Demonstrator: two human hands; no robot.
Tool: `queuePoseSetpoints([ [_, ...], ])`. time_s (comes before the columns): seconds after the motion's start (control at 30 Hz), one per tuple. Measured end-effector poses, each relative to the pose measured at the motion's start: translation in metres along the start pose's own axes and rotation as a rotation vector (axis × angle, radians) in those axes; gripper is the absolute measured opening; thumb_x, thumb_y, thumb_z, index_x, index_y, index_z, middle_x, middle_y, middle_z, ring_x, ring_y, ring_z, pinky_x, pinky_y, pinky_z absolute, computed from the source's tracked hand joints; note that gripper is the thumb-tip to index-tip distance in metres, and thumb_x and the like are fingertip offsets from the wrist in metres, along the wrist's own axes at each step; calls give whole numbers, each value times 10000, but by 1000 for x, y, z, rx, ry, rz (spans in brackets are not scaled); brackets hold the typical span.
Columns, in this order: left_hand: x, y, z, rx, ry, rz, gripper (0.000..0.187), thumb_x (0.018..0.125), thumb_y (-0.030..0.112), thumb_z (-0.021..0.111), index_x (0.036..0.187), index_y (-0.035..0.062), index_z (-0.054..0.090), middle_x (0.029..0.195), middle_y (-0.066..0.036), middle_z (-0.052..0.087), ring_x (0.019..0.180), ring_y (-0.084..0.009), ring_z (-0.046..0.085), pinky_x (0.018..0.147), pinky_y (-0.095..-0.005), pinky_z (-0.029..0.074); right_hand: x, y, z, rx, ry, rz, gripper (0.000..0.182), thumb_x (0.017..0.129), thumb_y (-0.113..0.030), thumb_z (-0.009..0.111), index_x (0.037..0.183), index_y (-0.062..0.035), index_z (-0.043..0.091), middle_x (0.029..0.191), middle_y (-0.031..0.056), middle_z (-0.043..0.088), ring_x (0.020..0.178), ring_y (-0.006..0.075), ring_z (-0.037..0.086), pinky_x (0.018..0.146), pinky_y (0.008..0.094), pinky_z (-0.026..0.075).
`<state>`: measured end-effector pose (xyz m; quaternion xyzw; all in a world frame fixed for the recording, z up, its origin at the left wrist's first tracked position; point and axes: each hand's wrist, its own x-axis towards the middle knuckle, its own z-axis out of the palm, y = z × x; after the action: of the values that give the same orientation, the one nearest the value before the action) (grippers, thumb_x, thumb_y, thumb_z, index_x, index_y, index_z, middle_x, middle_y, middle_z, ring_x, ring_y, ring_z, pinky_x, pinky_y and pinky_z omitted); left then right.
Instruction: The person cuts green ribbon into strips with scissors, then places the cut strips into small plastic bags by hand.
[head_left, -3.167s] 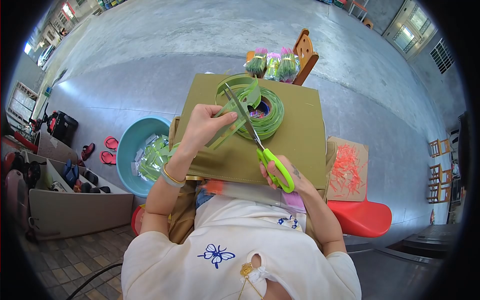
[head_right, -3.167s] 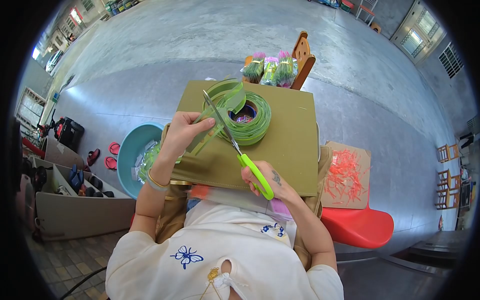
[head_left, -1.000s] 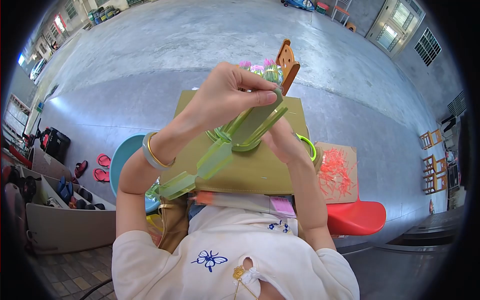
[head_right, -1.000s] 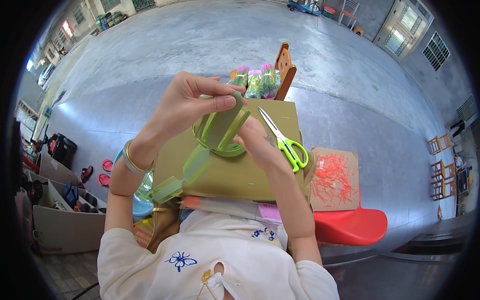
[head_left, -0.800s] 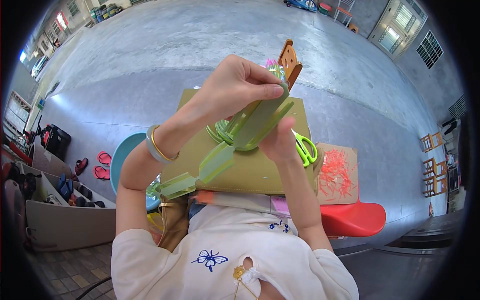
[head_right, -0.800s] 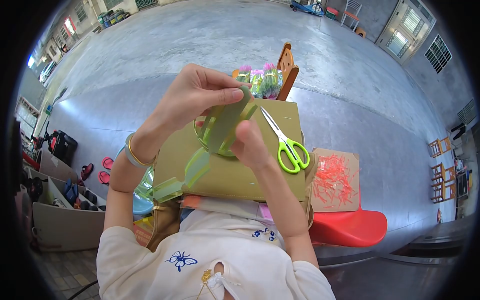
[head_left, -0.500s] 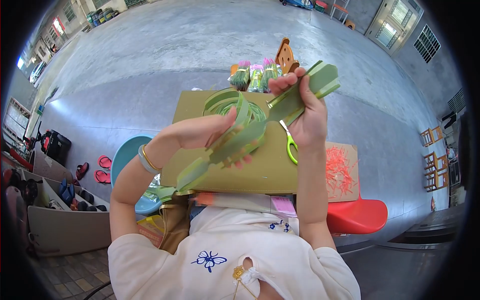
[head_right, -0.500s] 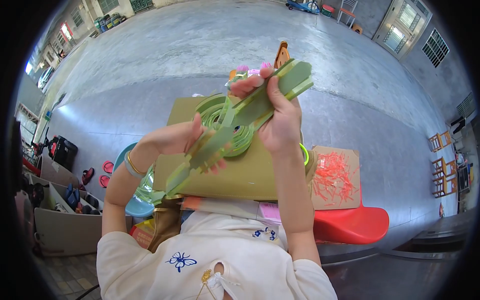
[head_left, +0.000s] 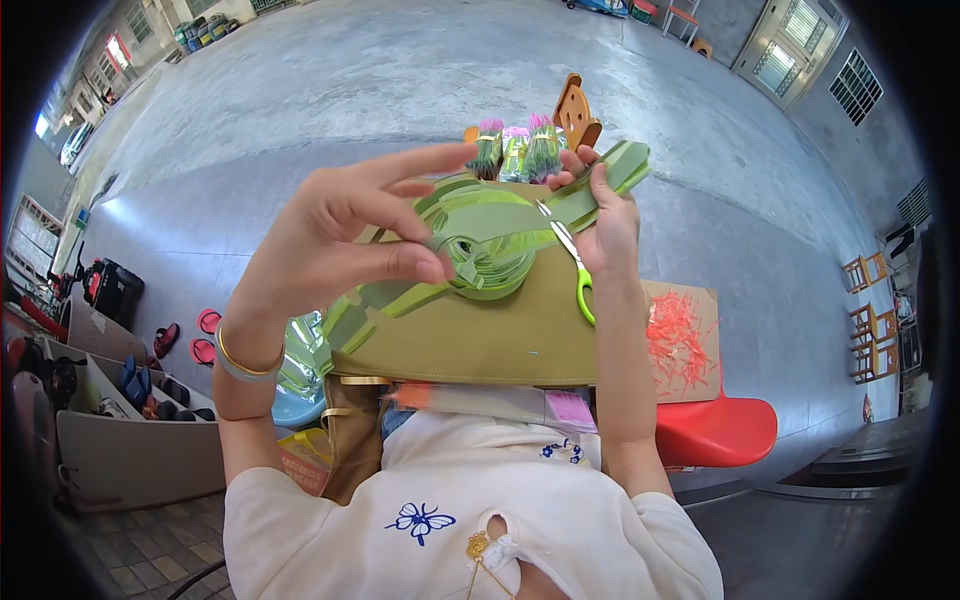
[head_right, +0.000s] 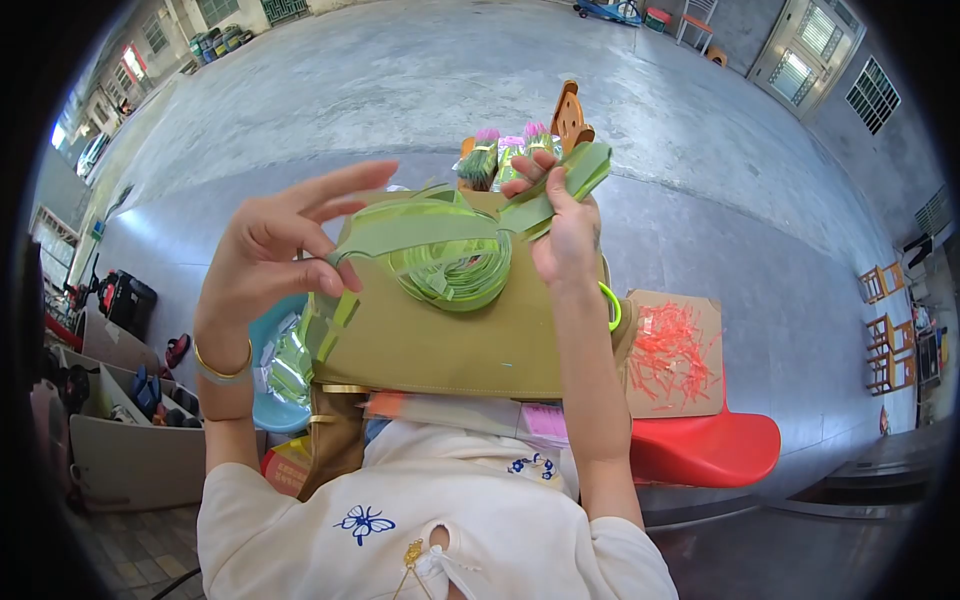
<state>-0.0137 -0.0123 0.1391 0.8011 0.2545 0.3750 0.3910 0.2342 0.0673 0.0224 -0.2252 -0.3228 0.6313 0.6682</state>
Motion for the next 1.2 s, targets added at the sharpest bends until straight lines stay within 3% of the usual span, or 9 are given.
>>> queuePoseSetpoints([
  [0.13, 46, 3, 11, 110, 56, 67, 167, 730, 153, 720, 818, 11, 712, 1181, -279, 529, 1257, -302, 398, 872, -403, 433, -11, 24, 49, -58, -109, 46, 420, 963, -368, 352, 1188, -25, 442, 1080, 142, 568, 951, 236, 579, 827, 367, 491],
  [0.27, 87, -19, 17, 56, 138, -168, 214, 750, 215, 710, 845, 23, 716, 1282, -252, 458, 1115, -261, 533, 600, -270, 496, -22, 33, 74, 275, -380, 58, 727, 876, -649, 174, 1284, -73, 350, 1040, 118, 569, 955, 212, 577, 777, 349, 509],
  [0.43, 101, -41, 14, 38, 147, -302, 318, 777, 325, 684, 844, 15, 713, 1304, -252, 433, 938, -203, 618, 394, -220, 409, -28, 32, 87, -36, -425, 75, 458, 902, -480, 436, 1090, -65, 481, 875, 71, 564, 813, 195, 594, 710, 350, 525],
  [0.57, 83, -36, 6, -248, 98, -482, 460, 810, 411, 641, 1063, 27, 627, 1235, -218, 501, 886, -173, 619, 467, -219, 438, -20, 33, 80, 93, -436, 135, 217, 938, -282, 456, 986, -75, 499, 816, 47, 540, 777, 174, 579, 709, 349, 525],
  [0.63, 68, -64, 12, -488, 165, -352, 533, 837, 436, 601, 1169, 22, 551, 1164, -192, 557, 858, -169, 623, 524, -223, 468, -14, 23, 75, 222, -384, 96, 183, 951, -231, 427, 968, -67, 508, 787, 53, 556, 769, 185, 597, 720, 360, 523],
  [0.7, 40, -84, 12, -674, -80, -497, 548, 873, 412, 551, 1222, -3, 475, 1019, -157, 618, 866, -170, 627, 620, -221, 494, -9, 11, 66, 309, -350, 34, 172, 959, -203, 407, 959, -64, 509, 776, 57, 563, 762, 192, 605, 739, 371, 518],
  [0.77, 16, -104, 5, -459, -402, -604, 426, 889, 315, 558, 1128, -36, 528, 919, -155, 640, 795, -175, 647, 606, -234, 519, -3, 0, 56, 357, -343, -50, 171, 963, -199, 396, 958, -66, 502, 781, 57, 563, 756, 196, 603, 765, 382, 511],
  [0.87, 0, -96, 0, -442, -358, -849, 323, 869, 250, 600, 1011, -38, 576, 873, -141, 652, 729, -182, 661, 613, -271, 546, 3, -9, 40, 327, -271, -139, 147, 966, -179, 384, 1000, -77, 484, 815, 64, 557, 764, 197, 569, 775, 393, 489],
  [1.2, -25, -71, 4, -450, -512, -649, 251, 853, 170, 616, 957, -57, 589, 868, -137, 656, 769, -183, 662, 684, -266, 534, 12, -31, 7, 489, -286, -93, 120, 964, -121, 363, 983, -62, 465, 764, 23, 450, 690, 143, 427, 707, 296, 415],
])
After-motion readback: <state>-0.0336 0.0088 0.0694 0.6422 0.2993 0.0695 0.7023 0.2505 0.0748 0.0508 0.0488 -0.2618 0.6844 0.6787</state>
